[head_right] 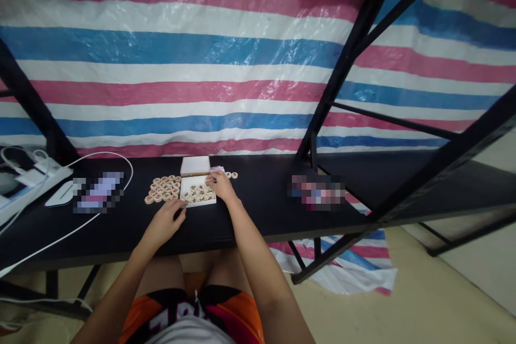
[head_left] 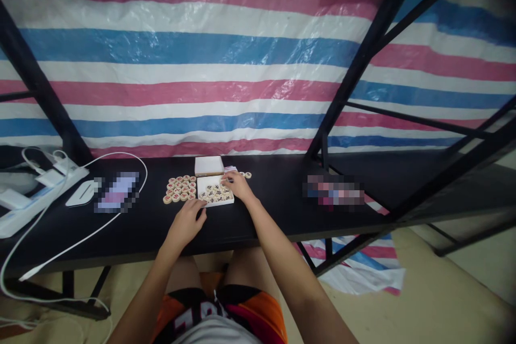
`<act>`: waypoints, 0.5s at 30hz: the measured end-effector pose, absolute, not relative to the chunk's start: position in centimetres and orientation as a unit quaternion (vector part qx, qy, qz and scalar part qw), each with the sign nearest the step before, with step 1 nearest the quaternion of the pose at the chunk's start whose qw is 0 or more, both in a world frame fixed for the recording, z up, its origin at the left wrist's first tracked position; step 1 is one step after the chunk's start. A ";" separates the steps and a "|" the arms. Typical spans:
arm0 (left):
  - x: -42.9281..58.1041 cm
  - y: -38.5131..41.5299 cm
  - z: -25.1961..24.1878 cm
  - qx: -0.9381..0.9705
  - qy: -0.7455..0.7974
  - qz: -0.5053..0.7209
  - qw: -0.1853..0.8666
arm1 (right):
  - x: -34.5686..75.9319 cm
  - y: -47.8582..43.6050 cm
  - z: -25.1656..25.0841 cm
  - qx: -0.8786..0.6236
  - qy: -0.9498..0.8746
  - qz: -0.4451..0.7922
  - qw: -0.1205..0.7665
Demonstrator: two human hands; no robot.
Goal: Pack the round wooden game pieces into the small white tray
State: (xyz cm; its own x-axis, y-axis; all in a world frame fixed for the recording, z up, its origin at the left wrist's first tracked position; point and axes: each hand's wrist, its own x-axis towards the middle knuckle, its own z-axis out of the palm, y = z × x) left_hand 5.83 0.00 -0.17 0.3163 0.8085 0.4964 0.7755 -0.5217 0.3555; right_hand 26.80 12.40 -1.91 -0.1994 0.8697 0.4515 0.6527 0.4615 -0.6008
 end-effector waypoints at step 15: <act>5.8 0.0 -0.1 0.812 0.488 0.319 0.026 | 27.0 11.6 -1.6 -0.487 -0.774 0.103 0.390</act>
